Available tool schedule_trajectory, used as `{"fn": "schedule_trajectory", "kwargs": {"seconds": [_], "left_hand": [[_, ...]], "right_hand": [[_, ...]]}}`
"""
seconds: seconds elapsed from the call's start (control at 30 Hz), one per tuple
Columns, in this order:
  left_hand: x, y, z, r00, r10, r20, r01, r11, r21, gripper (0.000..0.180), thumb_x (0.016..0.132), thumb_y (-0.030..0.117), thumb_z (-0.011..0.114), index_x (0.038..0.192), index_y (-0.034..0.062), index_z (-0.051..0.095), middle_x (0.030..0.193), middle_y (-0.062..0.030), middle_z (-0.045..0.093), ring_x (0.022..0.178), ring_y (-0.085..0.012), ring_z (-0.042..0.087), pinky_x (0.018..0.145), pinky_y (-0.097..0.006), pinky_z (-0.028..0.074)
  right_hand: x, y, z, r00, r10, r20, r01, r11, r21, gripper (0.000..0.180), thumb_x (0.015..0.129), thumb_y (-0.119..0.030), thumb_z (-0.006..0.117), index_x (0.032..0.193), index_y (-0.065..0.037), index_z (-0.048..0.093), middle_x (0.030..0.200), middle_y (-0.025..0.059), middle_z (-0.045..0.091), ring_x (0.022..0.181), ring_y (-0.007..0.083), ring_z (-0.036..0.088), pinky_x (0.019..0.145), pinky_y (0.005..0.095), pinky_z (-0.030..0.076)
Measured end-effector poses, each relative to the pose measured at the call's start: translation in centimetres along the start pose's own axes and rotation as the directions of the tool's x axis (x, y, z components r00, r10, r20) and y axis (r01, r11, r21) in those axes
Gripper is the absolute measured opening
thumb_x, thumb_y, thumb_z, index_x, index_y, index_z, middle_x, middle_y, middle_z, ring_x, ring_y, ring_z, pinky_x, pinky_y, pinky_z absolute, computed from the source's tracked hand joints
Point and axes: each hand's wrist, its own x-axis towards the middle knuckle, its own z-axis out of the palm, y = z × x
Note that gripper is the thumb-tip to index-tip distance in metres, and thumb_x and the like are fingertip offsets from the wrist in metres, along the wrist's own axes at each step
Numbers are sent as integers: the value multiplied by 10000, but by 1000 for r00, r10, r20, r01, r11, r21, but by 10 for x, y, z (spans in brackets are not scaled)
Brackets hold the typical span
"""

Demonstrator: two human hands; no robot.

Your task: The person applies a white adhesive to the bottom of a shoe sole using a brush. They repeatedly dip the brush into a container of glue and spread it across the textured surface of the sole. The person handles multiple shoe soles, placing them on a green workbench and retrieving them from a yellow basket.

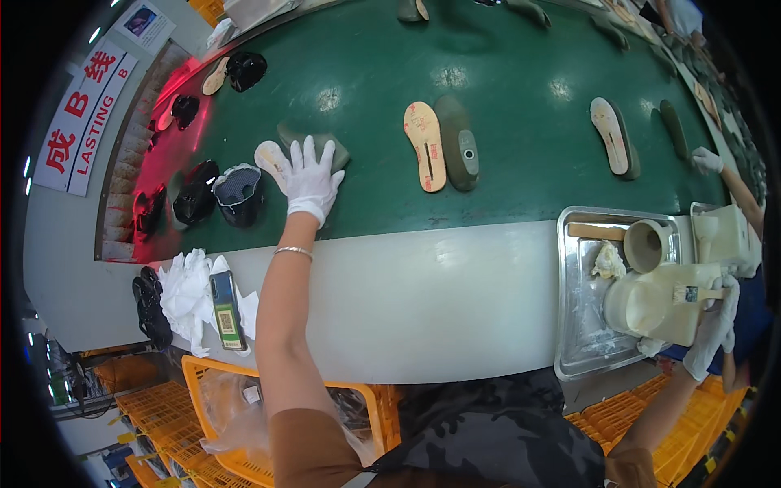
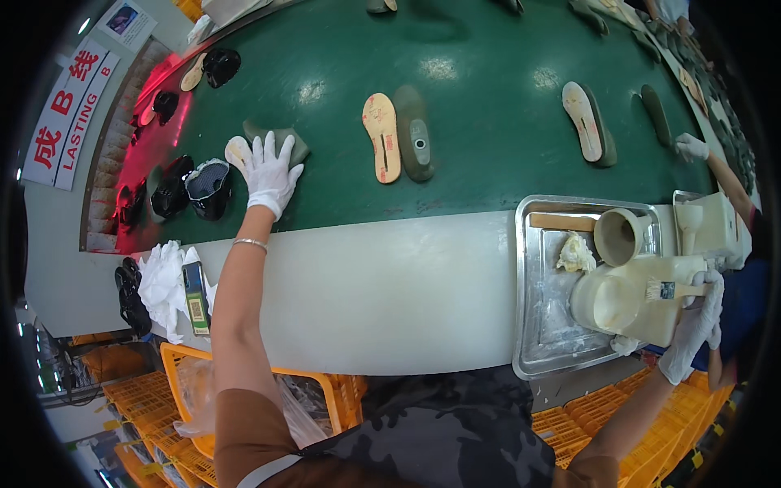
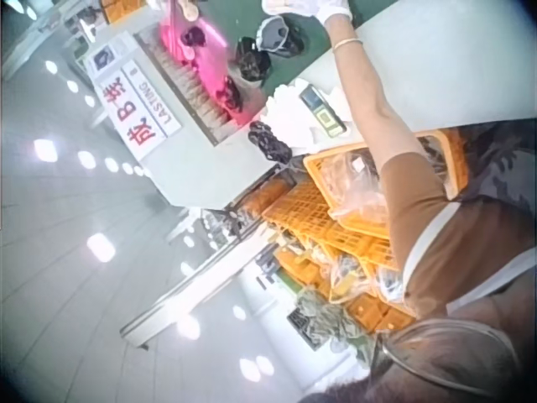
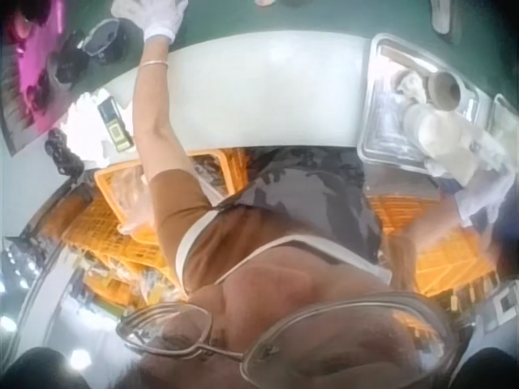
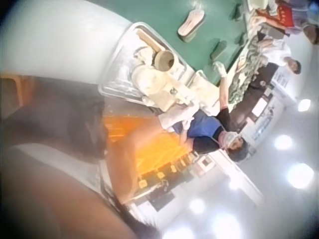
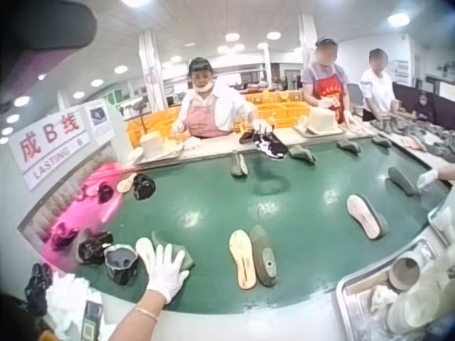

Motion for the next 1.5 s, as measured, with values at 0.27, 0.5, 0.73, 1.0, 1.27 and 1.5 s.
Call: {"fn": "schedule_trajectory", "kwargs": {"seconds": [0.27,0.5,0.73,1.0,1.27,1.5], "left_hand": [[-34,-63,7,977,199,79,-207,971,122,571,727,110,599,1261,212,422,1389,-89,335,1278,-318,307,995,-503,294],[-53,-97,-32,927,25,-373,-66,993,-99,532,702,-3,546,1219,42,430,1230,-161,457,1135,-343,431,964,-423,330],[-77,-148,14,723,-662,-194,529,713,-461,952,614,283,788,1335,-35,255,1328,-238,341,1237,-349,341,1022,-386,291],[-70,-140,25,760,-642,96,535,536,-653,947,652,328,758,1333,-78,238,1338,-242,348,1244,-322,353,1031,-329,280],[-82,-147,40,679,-733,28,648,581,-493,915,627,264,762,1322,-49,256,1234,-232,457,1148,-341,457,974,-357,354],[-60,-132,-16,645,-681,-347,222,602,-767,687,702,138,718,1255,-19,343,1140,-144,502,1016,-225,507,906,-319,387]], "right_hand": [[-4,0,1,1000,12,-23,-12,1000,-4,269,924,-274,451,1074,-55,496,894,-4,485,647,52,385,577,173,311],[-10,-8,16,1000,-15,-16,14,998,-54,270,923,-288,451,1064,-62,493,883,-16,469,660,55,382,594,171,306],[-3,-3,4,1000,-1,14,1,999,-54,280,931,-291,442,1080,-60,491,897,-13,480,697,58,411,609,173,313],[-1,2,-7,999,-6,-40,5,1000,-23,270,925,-282,466,1075,-60,502,918,-7,509,723,53,435,608,172,331],[3,5,-14,1000,-12,18,13,1000,-20,272,921,-280,476,1078,-60,509,940,-1,523,779,63,479,619,178,347],[2,6,-15,999,-32,6,33,998,-53,266,921,-273,474,1072,-56,510,952,5,540,772,64,478,617,177,351]]}}
